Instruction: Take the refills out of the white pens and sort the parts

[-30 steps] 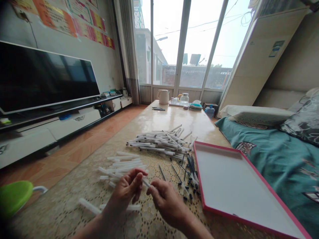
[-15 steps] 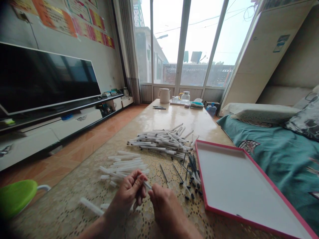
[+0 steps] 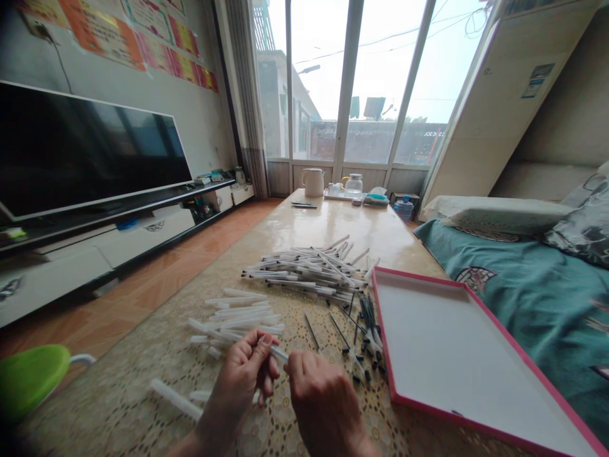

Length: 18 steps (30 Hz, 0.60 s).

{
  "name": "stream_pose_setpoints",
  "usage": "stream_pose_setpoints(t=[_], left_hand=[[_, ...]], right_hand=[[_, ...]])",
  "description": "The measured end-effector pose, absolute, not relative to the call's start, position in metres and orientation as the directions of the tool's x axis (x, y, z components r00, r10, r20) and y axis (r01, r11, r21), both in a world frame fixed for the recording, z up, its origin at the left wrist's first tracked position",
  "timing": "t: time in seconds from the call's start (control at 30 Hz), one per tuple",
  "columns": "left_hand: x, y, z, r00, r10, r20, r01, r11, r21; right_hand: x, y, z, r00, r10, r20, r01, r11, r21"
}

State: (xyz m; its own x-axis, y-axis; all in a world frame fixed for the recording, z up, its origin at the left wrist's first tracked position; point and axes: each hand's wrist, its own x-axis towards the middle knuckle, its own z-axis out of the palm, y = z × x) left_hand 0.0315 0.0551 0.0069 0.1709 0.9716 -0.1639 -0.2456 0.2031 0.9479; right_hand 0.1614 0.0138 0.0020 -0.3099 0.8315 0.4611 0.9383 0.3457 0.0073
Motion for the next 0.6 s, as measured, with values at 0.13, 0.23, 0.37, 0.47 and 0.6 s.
stream_pose_setpoints(t=[0.13,0.23,0.37,0.47,0.6], left_hand=[[0.029,0.057,0.007,0.19,0.976,-0.11,-0.199,0.148,0.969],[0.028,0.057,0.006,0.279,0.958,-0.071,-0.155,0.117,0.981],[0.031,0.054,0.002,0.348,0.936,-0.059,-0.152,0.118,0.981],[0.028,0.059,0.003,0.305,0.947,-0.098,-0.181,0.159,0.971],[0.008,0.074,0.008,-0.025,0.991,-0.13,-0.271,0.118,0.955]], right_hand=[[0.165,0.017,-0.002,-0.243,0.906,0.347,0.896,0.346,-0.277],[0.172,0.021,-0.004,-0.273,0.939,0.207,0.683,0.341,-0.646],[0.176,0.021,-0.005,-0.326,0.936,0.137,0.526,0.299,-0.796],[0.177,0.018,-0.007,-0.242,0.94,0.239,0.745,0.338,-0.576],[0.184,0.017,-0.006,-0.241,0.895,0.375,0.923,0.331,-0.196]])
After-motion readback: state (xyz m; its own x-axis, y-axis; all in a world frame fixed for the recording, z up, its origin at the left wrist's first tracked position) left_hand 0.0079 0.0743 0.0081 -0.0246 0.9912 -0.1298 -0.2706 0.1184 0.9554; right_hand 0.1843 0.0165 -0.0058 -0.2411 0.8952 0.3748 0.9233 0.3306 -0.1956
